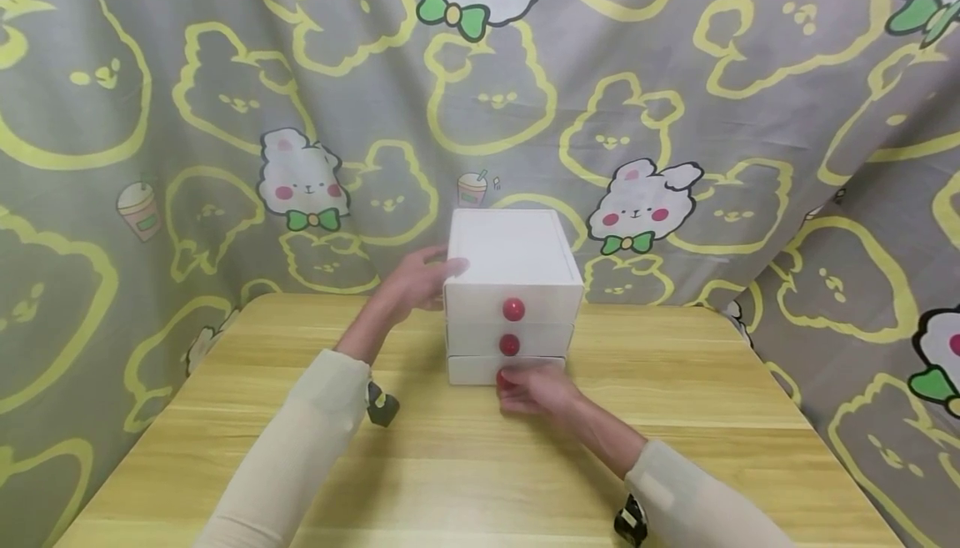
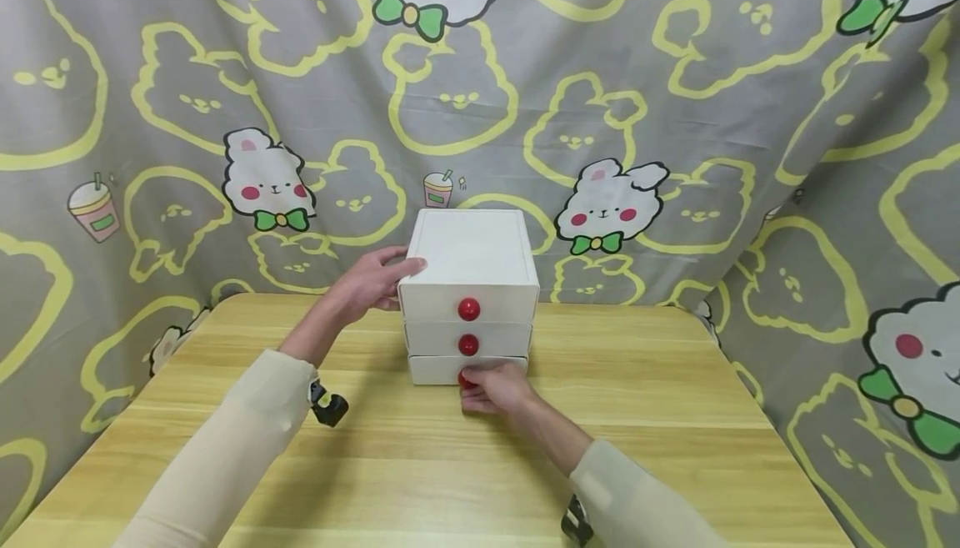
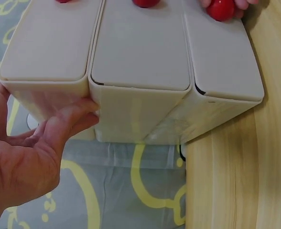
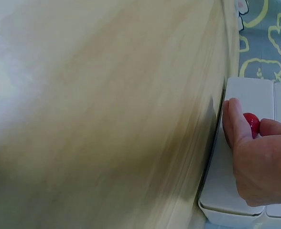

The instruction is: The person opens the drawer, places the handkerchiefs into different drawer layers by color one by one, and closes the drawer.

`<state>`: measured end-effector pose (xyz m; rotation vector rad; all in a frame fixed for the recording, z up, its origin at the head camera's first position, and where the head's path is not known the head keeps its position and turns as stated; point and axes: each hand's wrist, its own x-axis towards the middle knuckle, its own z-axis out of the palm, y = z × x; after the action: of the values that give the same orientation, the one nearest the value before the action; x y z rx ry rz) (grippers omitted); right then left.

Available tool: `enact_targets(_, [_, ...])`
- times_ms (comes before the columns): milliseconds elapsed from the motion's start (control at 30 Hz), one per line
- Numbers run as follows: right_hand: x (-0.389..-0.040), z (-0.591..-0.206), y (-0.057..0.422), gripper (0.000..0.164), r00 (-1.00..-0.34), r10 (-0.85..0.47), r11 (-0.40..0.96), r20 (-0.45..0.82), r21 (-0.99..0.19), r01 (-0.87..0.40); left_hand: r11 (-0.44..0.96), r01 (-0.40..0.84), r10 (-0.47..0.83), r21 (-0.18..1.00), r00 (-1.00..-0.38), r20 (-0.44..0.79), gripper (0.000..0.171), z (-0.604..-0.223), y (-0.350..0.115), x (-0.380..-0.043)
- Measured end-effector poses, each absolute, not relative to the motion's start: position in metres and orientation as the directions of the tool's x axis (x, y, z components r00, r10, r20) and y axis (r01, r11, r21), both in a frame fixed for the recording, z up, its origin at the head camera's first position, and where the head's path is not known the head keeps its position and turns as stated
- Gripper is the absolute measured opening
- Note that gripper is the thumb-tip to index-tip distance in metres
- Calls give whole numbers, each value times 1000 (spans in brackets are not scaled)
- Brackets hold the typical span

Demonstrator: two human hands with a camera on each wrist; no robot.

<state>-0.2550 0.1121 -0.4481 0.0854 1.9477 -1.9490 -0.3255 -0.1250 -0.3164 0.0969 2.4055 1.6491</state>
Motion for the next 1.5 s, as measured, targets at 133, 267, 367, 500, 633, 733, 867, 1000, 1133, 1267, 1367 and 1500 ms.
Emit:
enact_targets(133, [-258, -447, 114, 35, -924, -231, 37, -305, -952, 305, 371, -71, 180, 926, -973, -147, 79, -316, -123, -326])
enact_targets(267, [-260, -447, 116, 36, -925, -235, 31, -298, -954, 299, 373, -70, 179, 925, -973, -146, 79, -315, -122, -326])
enact_targets(367, [-261, -448, 116, 36, -926, -233, 20, -296, -954, 299, 377, -76, 176, 923, -973, -152, 79, -314, -122, -325])
enact_targets(500, [-260, -450, 115, 37, -925, -229, 7, -303, -951, 309, 377, -81, 171, 922, -973, -156, 79, -313, -123, -325])
enact_targets(633, [-261, -450, 114, 37, -922, -222, 8, -316, -947, 322, 374, -82, 174, 924, -972, -157, 78, -314, -124, -325])
enact_targets(733, [-261, -450, 114, 38, -922, -222, 14, -318, -946, 323, 378, -80, 177, 923, -972, -156, 79, -314, -125, -326])
enact_targets(867, [-263, -450, 115, 40, -920, -225, 5, -321, -945, 328, 378, -76, 180, 923, -972, -154, 79, -315, -125, -326])
enact_targets(1000, [-266, -450, 114, 40, -917, -212, -18, -339, -937, 350, 382, -77, 181, 921, -971, -156, 79, -315, -125, -326])
enact_targets(1133, [-268, -449, 115, 38, -915, -206, -26, -348, -932, 361, 390, -82, 175, 917, -971, -161, 77, -315, -124, -326])
enact_targets(1267, [-268, -448, 116, 36, -916, -205, -25, -346, -933, 358, 391, -85, 171, 917, -972, -163, 77, -313, -123, -326])
enact_targets(1367, [-268, -448, 117, 37, -916, -212, -20, -341, -936, 353, 389, -80, 175, 918, -972, -159, 78, -313, -122, -326])
enact_targets(1500, [-267, -449, 119, 41, -912, -242, 43, -332, -942, 332, 391, -70, 171, 918, -974, -147, 80, -315, -122, -326])
